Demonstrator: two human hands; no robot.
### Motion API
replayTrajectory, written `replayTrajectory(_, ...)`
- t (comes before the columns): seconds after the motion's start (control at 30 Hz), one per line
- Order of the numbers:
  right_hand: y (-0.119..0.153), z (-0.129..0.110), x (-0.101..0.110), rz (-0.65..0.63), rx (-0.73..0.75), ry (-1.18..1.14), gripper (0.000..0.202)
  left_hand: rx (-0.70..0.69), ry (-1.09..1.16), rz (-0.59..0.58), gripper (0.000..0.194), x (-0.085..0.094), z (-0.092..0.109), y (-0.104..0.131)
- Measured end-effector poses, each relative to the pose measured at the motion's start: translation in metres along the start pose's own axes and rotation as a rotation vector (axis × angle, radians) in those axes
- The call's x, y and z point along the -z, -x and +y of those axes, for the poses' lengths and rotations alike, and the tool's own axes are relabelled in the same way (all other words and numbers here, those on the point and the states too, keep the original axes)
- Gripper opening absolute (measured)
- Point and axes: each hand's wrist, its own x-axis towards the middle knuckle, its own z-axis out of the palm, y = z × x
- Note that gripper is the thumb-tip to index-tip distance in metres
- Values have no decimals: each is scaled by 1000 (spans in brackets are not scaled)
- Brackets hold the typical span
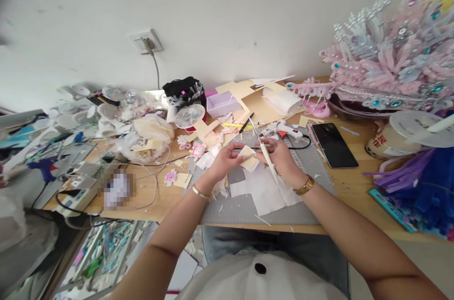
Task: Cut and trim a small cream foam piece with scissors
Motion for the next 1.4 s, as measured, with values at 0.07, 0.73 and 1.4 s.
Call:
replayTrajectory(0.07, 0, -2, -1, 29, 6, -20, 47, 41, 104, 20, 58, -3, -1, 0)
replayTrajectory(0.73, 1, -4, 7, 216, 97, -135, 59, 50, 184, 238, 57, -41, 4, -6)
replayTrajectory(1.4, -2, -2, 17, 180, 95, -133, 49, 112, -1323, 562, 46, 51, 28, 26)
